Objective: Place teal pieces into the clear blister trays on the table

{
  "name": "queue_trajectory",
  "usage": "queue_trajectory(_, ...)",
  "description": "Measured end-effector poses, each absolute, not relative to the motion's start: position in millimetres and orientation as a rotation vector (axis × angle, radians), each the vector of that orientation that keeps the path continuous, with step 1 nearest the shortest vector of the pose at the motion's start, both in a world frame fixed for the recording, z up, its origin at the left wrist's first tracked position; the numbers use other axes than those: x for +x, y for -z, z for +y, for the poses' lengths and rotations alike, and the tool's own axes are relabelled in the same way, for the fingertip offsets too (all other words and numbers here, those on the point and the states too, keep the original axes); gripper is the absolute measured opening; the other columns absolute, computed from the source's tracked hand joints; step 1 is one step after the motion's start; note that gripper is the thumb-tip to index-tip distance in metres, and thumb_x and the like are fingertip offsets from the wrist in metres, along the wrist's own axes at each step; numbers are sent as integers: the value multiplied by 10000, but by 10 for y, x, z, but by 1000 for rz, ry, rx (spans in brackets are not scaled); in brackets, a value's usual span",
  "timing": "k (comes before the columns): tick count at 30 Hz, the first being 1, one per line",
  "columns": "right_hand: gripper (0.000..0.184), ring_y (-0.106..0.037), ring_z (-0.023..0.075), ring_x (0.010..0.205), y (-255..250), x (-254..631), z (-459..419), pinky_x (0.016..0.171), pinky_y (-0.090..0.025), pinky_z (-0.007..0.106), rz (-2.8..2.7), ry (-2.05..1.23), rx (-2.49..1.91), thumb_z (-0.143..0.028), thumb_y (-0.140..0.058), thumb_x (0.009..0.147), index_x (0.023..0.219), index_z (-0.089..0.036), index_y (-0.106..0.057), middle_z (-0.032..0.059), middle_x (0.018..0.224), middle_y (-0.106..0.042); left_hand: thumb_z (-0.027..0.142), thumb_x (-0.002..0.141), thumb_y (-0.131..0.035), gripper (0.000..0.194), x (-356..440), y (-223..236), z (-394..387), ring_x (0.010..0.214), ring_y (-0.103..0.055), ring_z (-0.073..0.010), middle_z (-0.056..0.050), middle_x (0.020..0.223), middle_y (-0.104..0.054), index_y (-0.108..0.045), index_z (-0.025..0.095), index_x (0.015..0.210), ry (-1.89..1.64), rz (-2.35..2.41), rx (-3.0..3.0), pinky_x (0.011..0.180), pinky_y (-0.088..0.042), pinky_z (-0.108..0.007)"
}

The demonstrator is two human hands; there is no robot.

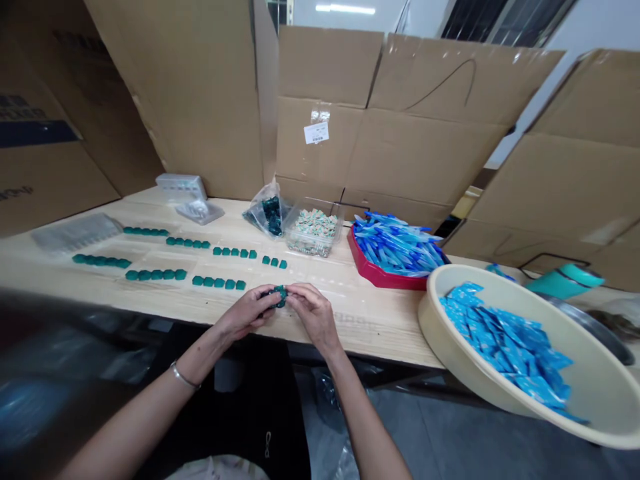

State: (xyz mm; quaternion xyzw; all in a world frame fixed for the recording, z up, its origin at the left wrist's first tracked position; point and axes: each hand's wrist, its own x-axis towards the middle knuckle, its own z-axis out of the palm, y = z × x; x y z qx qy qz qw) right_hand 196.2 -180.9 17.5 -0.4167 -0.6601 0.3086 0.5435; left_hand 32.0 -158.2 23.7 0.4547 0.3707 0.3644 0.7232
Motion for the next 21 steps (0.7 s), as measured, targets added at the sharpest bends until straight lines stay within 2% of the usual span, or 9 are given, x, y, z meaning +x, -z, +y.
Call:
queue_trajectory(6,170,-603,129,716,-272,1963,-1649,706,-514,285,-1424,-951,-981,-296,-640,768,921,-231,-674,28,933,-636,410,684,-683,366,258,-231,-1535,449,-316,16,11,778,-473,-567,136,896,-858,726,912,334,-80,-121)
queue_trajectory(11,140,-594,180,860,-439,2169,-1190,789,-475,319,-1747,-512,-1094,-285,-600,801,886,-220,-690,55,912,-642,383,698,-683,324,166,-227,-1529,444,-304,22,15,770,-460,-540,135,852,-889,694,848,335,-82,-112)
queue_trajectory(13,141,-589,186,851,-413,2233,-943,780,-465,318,-1937,-371,-1106,-263,-575,819,875,-208,-692,63,866,-639,368,707,-680,311,141,-226,-1534,446,-308,23,12,774,-457,-536,132,851,-890,690,833,334,-80,-109)
queue_trajectory(21,164,-588,171,792,-150,2174,-465,719,-433,257,-2308,-168,-1144,-229,-545,841,852,-152,-689,77,824,-653,354,713,-681,309,44,-199,-1507,451,-316,23,0,792,-471,-540,129,872,-904,716,772,328,-82,-99)
